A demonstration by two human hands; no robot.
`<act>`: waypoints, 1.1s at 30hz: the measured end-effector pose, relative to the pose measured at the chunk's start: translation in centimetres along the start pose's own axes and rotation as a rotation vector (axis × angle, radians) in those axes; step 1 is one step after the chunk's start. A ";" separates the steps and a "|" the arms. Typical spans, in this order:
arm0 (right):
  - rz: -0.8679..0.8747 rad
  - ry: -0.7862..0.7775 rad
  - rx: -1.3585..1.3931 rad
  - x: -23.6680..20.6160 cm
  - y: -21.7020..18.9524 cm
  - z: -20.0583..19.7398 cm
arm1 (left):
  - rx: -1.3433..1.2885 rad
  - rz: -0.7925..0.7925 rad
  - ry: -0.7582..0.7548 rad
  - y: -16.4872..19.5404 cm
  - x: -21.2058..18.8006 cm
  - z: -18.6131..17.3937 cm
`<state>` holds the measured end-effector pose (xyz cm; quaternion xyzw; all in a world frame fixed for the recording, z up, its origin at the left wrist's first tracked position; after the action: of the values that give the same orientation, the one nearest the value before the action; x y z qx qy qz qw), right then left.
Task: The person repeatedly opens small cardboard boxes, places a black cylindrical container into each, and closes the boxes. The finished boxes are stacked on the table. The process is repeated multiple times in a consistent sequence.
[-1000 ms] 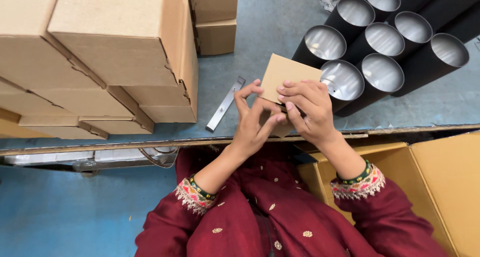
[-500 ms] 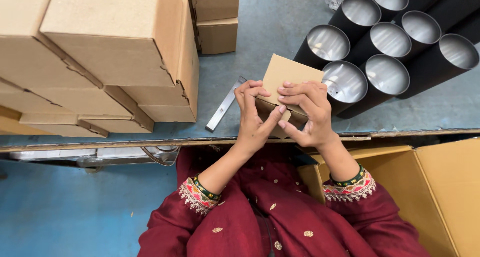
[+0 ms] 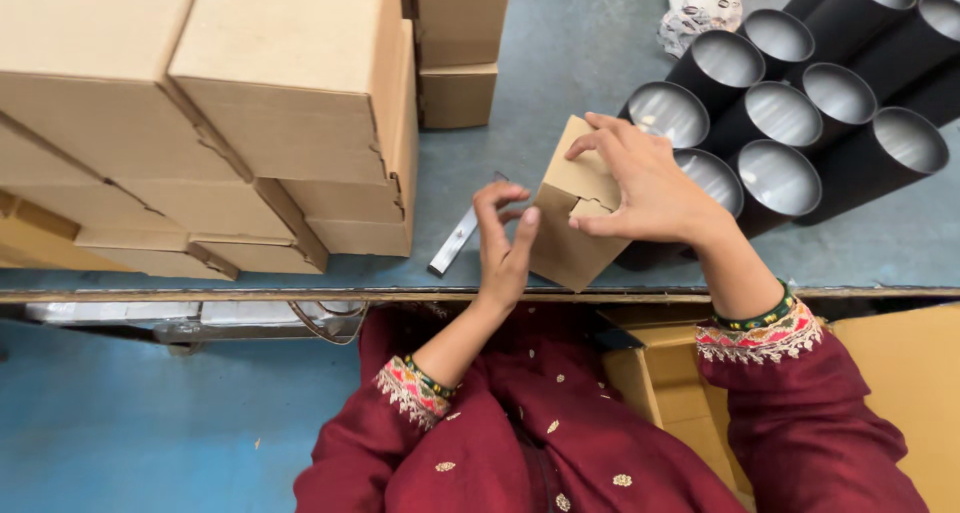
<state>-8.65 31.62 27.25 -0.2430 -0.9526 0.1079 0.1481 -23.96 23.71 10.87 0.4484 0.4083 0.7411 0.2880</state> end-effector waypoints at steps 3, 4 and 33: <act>0.008 0.027 -0.031 -0.1 -0.8 0.2 | -0.016 -0.173 0.001 -2.2 -2.2 -2.7; -0.028 0.045 -0.057 -0.6 -1.2 0.4 | -0.008 -0.254 -0.014 -2.9 -2.7 -3.5; -0.125 0.667 -0.131 -7.3 -3.1 5.2 | 0.355 -0.184 -0.250 -1.9 -3.8 -4.5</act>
<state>-5.61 24.68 21.62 -0.2150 -0.8697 -0.0484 0.4417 -26.23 20.09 6.40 0.5412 0.5324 0.5671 0.3194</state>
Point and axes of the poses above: each hand's wrist, its own x-axis towards the middle knuckle, its own z-axis out of the palm, y = z × x, the point moved 1 cm from there along x, towards the middle knuckle, and after that the axes turned 4 degrees about -z, right-handed, at the moved point
